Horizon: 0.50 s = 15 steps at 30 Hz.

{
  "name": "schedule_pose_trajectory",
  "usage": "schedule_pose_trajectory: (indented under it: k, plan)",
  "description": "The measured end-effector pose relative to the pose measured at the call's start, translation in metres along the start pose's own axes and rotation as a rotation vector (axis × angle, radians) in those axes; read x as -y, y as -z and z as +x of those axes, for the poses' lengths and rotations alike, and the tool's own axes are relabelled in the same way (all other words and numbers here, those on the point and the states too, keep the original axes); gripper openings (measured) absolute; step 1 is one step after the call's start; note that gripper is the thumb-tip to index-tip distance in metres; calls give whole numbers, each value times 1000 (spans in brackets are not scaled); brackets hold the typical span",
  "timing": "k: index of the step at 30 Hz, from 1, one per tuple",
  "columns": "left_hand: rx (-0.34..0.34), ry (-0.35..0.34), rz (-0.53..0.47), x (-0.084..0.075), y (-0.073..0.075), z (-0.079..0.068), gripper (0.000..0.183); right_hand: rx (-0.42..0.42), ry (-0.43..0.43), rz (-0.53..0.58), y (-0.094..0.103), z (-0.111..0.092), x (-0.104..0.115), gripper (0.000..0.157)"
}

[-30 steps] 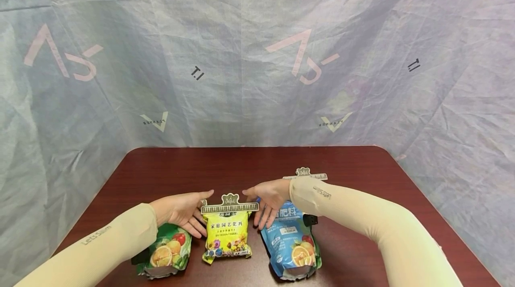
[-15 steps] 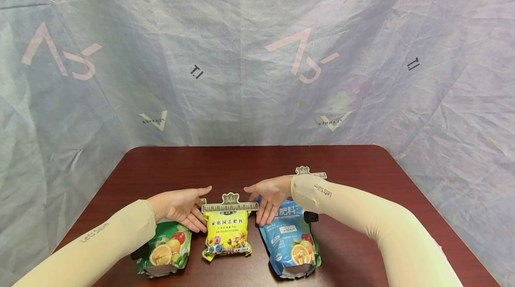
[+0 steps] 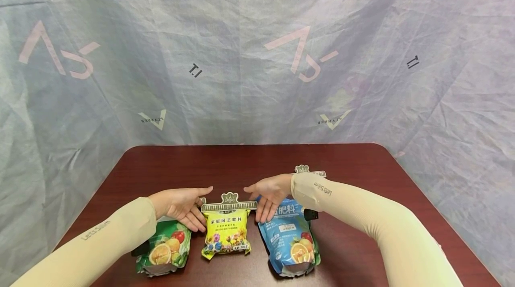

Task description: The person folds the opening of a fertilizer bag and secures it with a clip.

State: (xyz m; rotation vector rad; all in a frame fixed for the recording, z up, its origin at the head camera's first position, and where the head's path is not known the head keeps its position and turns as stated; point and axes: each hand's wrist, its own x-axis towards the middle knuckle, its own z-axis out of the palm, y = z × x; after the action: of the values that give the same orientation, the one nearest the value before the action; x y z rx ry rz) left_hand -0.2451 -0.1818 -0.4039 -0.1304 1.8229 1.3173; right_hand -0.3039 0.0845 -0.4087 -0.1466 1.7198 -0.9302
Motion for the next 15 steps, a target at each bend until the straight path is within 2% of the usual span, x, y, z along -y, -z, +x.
schedule_pose_trajectory:
  k: [15]
  plan:
    - [-31, 9, 60, -3, -3, -2, 95, 22, -4, -75, 3, -3, -1, 72]
